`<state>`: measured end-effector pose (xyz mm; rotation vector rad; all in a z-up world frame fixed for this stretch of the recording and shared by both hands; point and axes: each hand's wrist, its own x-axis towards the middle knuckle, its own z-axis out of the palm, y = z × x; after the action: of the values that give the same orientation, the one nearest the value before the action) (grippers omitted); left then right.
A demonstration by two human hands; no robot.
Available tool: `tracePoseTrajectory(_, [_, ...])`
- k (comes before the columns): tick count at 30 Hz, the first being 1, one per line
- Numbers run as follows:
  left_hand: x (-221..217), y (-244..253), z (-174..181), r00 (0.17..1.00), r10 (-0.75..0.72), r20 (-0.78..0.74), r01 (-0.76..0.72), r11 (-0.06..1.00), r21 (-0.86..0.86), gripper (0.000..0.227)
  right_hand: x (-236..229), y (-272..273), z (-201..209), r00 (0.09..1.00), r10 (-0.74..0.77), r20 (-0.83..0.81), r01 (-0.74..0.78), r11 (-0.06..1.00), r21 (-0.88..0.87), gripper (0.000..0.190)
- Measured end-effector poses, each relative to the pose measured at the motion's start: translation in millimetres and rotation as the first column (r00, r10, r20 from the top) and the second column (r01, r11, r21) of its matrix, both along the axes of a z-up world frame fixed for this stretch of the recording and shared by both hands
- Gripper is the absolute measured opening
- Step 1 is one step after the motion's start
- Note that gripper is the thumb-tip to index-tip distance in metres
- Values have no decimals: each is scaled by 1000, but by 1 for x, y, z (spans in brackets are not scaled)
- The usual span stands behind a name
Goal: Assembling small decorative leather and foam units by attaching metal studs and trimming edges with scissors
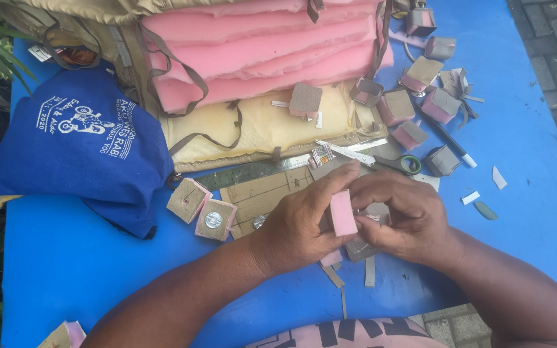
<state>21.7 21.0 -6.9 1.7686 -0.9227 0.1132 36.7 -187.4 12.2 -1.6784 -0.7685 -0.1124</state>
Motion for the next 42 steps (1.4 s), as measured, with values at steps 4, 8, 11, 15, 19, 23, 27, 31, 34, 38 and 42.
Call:
tracePoseTrajectory(4, [-1, 0, 4, 985, 97, 141, -106, 993, 55, 49, 5, -15, -15, 999, -11, 37, 11, 1000, -6, 14])
tracePoseTrajectory(8, [13, 11, 1, 974, 199, 108, -183, 973, -142, 38, 21, -34, -22, 998, 59, -22, -57, 995, 88, 11])
tracePoseTrajectory(11, [10, 2, -3, 988, 155, -5, -155, 984, -84, 51, 22, -36, -23, 979, 147, -144, -112, 967, 227, 18])
tracePoseTrajectory(15, [7, -14, -23, 995, 79, -55, -81, 995, -51, 52, 25, -31, -25, 921, 312, -235, -197, 891, 410, 26])
tracePoseTrajectory(19, [5, -6, -26, 852, -199, -484, 11, 931, -365, 51, 29, -34, -32, 879, 389, -277, -243, 864, 441, 22])
tracePoseTrajectory(23, [12, -2, -33, 693, -338, -637, -17, 876, -482, 55, 26, -33, -34, 873, 323, -365, -237, 936, 261, 11])
tracePoseTrajectory(27, [21, 14, -13, 783, -242, -573, -85, 870, -485, 56, 25, -19, -19, 947, 57, -316, -115, 979, -169, 10])
tracePoseTrajectory(31, [31, 27, 0, 841, -81, -534, -240, 830, -503, 57, 18, 23, -1, 952, 16, -306, -133, 921, -367, 3])
tracePoseTrajectory(34, [32, 29, 1, 835, -39, -548, -318, 780, -539, 58, 18, 53, -8, 964, 98, -247, -204, 867, -455, 6])
tracePoseTrajectory(38, [30, 25, -1, 825, -11, -565, -359, 761, -540, 54, 24, 84, -39, 971, 231, -65, -223, 773, -594, 3])
tracePoseTrajectory(42, [26, 24, -2, 795, -13, -606, -375, 775, -508, 55, 35, 73, -71, 973, 188, -137, -233, 768, -597, 6])
